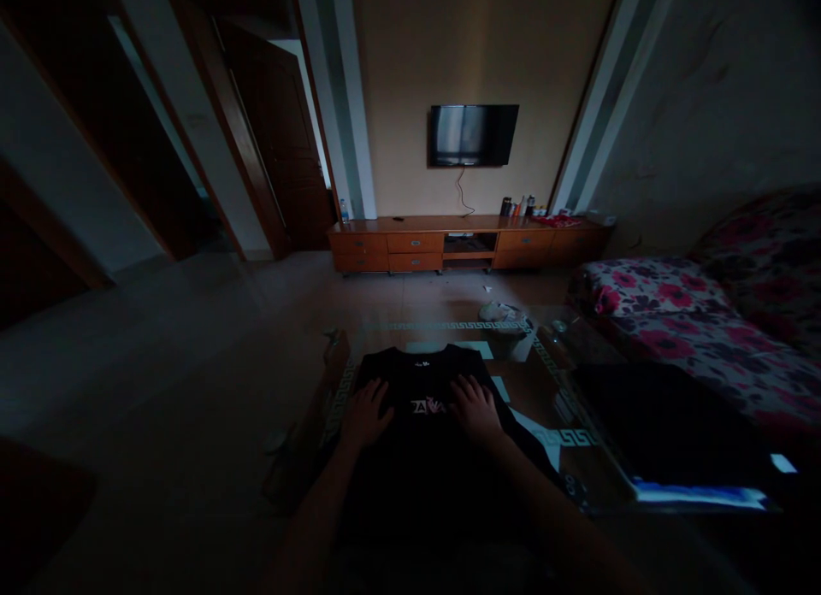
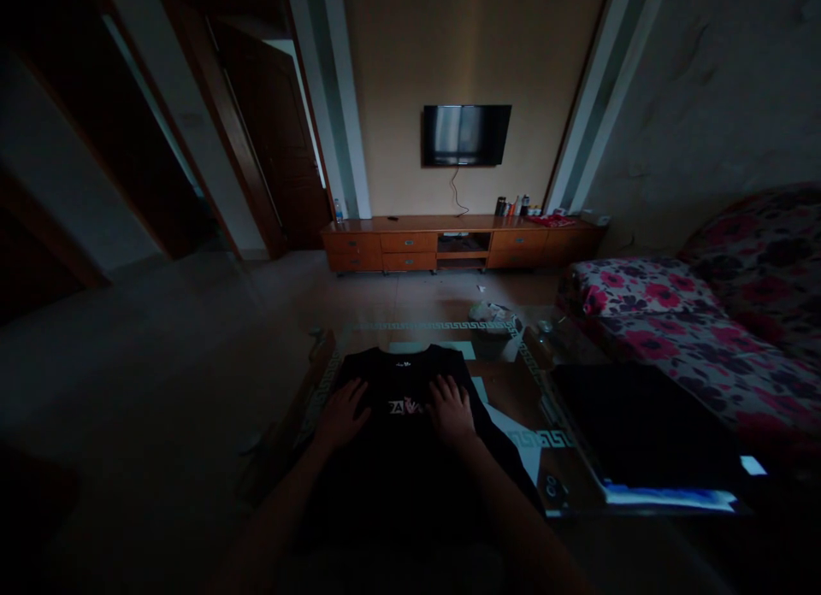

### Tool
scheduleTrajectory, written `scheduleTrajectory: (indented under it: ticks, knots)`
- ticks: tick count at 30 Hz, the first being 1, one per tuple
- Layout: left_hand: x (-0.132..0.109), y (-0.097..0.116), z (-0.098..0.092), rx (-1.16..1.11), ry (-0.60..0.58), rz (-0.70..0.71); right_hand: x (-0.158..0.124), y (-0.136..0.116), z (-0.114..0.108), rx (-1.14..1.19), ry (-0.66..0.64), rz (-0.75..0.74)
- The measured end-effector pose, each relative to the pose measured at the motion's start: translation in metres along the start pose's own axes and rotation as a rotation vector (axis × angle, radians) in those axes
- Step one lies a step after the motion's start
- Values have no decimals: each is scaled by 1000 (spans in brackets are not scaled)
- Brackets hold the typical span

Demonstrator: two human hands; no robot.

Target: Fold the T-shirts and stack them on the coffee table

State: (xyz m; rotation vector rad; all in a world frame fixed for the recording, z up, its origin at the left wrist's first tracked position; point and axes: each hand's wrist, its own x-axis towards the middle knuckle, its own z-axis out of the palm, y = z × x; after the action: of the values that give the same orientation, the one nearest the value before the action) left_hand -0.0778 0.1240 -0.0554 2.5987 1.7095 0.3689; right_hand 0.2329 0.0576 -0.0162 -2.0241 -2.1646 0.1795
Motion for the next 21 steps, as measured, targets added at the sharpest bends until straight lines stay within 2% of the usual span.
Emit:
scheduleTrajectory:
  ticks: [3, 5, 14, 18, 21]
  knots:
    - [-1, 1, -2, -3, -4, 1, 0, 6, 13, 31, -99, -40]
    - [-1, 1, -3, -4, -7, -3, -1, 10, 17, 58, -106, -52]
    - [-1, 1, -4, -15, -20, -18, 17, 18, 8, 262, 113, 140]
    - [0, 0, -1, -18, -7, -21, 18, 26, 6, 342, 146, 209]
    - [0, 0, -1, -19, -5, -20, 15, 26, 5, 393, 125, 232]
